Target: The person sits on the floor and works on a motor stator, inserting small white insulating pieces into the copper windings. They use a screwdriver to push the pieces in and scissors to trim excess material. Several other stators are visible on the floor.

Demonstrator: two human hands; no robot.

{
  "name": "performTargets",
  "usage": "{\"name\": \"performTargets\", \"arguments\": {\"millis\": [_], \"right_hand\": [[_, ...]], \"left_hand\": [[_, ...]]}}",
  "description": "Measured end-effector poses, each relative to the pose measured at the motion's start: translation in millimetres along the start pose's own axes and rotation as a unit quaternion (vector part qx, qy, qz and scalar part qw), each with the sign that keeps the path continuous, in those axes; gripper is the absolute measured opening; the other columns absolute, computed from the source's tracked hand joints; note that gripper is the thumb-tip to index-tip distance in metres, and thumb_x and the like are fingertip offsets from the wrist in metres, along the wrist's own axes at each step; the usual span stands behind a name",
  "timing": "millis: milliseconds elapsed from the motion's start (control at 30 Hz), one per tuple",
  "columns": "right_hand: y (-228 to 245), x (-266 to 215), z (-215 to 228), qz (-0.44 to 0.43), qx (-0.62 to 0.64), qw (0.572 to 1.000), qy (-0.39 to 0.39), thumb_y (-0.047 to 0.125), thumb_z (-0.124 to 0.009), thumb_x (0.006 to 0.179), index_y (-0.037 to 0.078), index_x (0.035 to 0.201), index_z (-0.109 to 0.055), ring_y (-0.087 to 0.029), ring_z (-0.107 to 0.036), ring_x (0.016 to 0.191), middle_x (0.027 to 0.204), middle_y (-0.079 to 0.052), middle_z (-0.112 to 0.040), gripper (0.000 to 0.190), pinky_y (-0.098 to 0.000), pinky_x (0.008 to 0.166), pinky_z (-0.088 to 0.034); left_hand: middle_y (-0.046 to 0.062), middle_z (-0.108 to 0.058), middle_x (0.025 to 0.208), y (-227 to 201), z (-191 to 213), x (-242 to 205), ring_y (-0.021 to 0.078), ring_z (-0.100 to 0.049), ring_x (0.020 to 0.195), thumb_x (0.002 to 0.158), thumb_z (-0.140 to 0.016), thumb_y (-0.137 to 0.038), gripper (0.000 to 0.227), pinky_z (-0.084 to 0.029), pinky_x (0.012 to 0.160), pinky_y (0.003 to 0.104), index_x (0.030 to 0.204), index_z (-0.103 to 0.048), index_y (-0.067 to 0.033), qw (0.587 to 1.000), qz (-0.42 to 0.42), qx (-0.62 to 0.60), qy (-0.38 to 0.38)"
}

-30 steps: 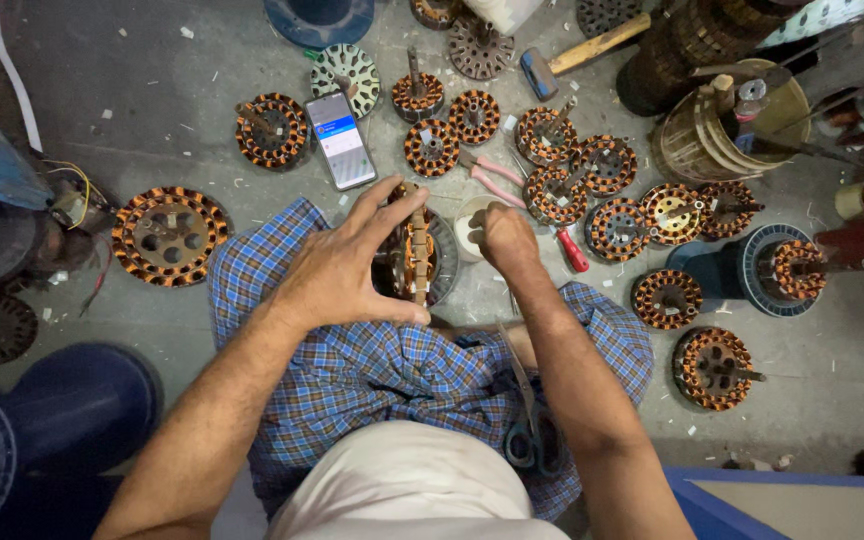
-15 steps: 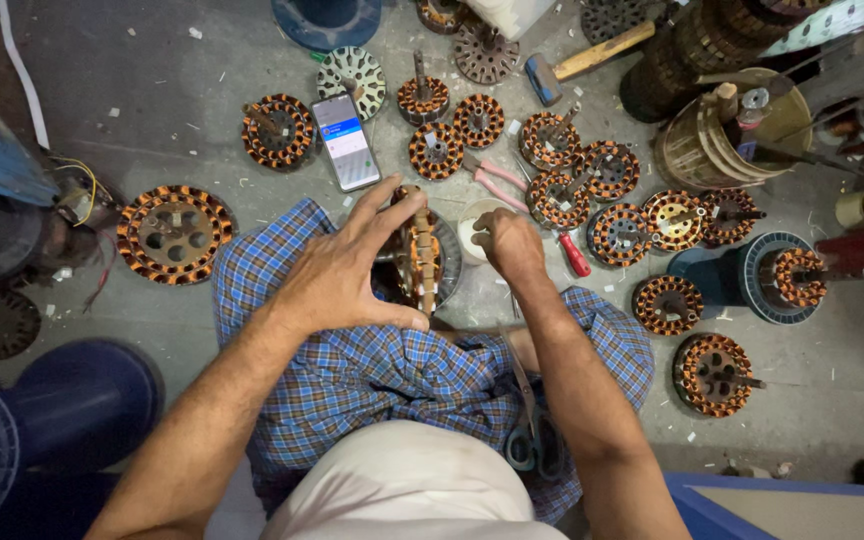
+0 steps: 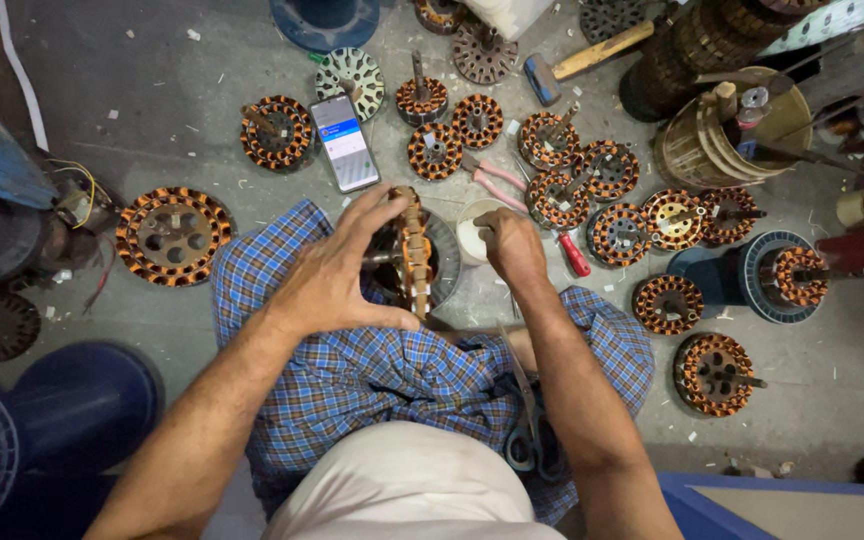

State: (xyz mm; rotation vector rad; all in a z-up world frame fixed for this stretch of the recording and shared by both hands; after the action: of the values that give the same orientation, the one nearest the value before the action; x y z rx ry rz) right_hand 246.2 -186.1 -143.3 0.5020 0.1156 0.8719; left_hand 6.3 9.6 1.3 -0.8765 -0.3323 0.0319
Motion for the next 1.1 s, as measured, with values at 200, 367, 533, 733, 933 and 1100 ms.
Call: {"name": "performTargets", "arguments": {"millis": [200, 367, 533, 733, 933, 1100], "right_hand": [[-2, -2, 3, -0.005, -0.013, 1.000, 0.006, 0.008, -0.071, 0.086, 0.009, 0.098, -0.078, -0.036, -0.070, 0.098, 0.104, -0.016, -0.074, 0.014, -0.0451, 0.090, -0.055], [12, -9, 15, -0.031, -0.015, 0.999, -0.007, 0.011, -0.075, 0.081, 0.010, 0.103, -0.077, -0.037, -0.069, 0.097, 0.108, -0.016, -0.073, 0.021, -0.0466, 0.086, -0.054], [23, -13, 22, -0.055, -0.004, 0.998, -0.016, 0.016, -0.077, 0.082, 0.010, 0.099, -0.077, -0.036, -0.069, 0.096, 0.105, -0.015, -0.073, 0.018, -0.0464, 0.084, -0.053], [17, -17, 21, -0.020, 0.023, 0.999, -0.043, 0.007, -0.072, 0.088, 0.009, 0.104, -0.078, -0.035, -0.070, 0.096, 0.101, -0.017, -0.073, 0.018, -0.0451, 0.085, -0.055], [20, -26, 32, 0.015, 0.050, 0.993, -0.107, 0.003, -0.074, 0.084, 0.006, 0.102, -0.077, -0.035, -0.071, 0.087, 0.098, -0.017, -0.073, 0.018, -0.0426, 0.079, -0.056], [28, -38, 47, -0.021, 0.051, 0.990, -0.130, 0.006, -0.081, 0.083, 0.003, 0.098, -0.078, -0.030, -0.071, 0.079, 0.092, -0.016, -0.074, 0.016, -0.0387, 0.072, -0.055]], "left_hand": [[0.019, -0.026, 0.165, 6, 0, -4, 0.0410, -0.038, 0.147, 0.046, -0.096, -0.062, 0.144, -0.042, 0.113, 0.052, 0.159, -0.020, -0.0160, 0.999, 0.037, 0.035, 0.012], [0.018, -0.024, 0.168, 5, 2, -2, 0.0409, -0.039, 0.149, 0.050, -0.093, -0.066, 0.141, -0.046, 0.111, 0.051, 0.160, -0.020, -0.0175, 0.999, 0.009, 0.046, 0.016], [0.018, -0.023, 0.167, 6, 1, -4, 0.0404, -0.039, 0.147, 0.046, -0.094, -0.067, 0.143, -0.046, 0.110, 0.052, 0.159, -0.020, -0.0191, 0.998, 0.029, 0.047, 0.022], [0.019, -0.025, 0.167, 13, 15, -17, 0.0418, -0.034, 0.151, 0.047, -0.095, -0.063, 0.144, -0.038, 0.118, 0.053, 0.161, -0.020, -0.0171, 0.999, 0.020, 0.023, 0.011], [0.018, -0.026, 0.167, 13, 22, -28, 0.0400, -0.034, 0.152, 0.051, -0.093, -0.061, 0.140, -0.038, 0.119, 0.050, 0.160, -0.019, -0.0149, 0.999, 0.024, 0.025, 0.015], [0.021, -0.025, 0.167, 10, 26, -34, 0.0406, -0.030, 0.153, 0.051, -0.093, -0.061, 0.140, -0.035, 0.120, 0.053, 0.160, -0.022, -0.0113, 1.000, 0.013, 0.013, -0.017]]}}
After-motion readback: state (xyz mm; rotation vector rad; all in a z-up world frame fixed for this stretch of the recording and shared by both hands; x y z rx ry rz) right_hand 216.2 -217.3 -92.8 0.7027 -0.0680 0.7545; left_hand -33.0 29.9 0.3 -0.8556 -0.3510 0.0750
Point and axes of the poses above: each hand's wrist, its own x-axis towards the middle knuckle, its own z-axis out of the back of the hand, y = z × x, the point moved 2 cm from there along x, towards the middle knuckle
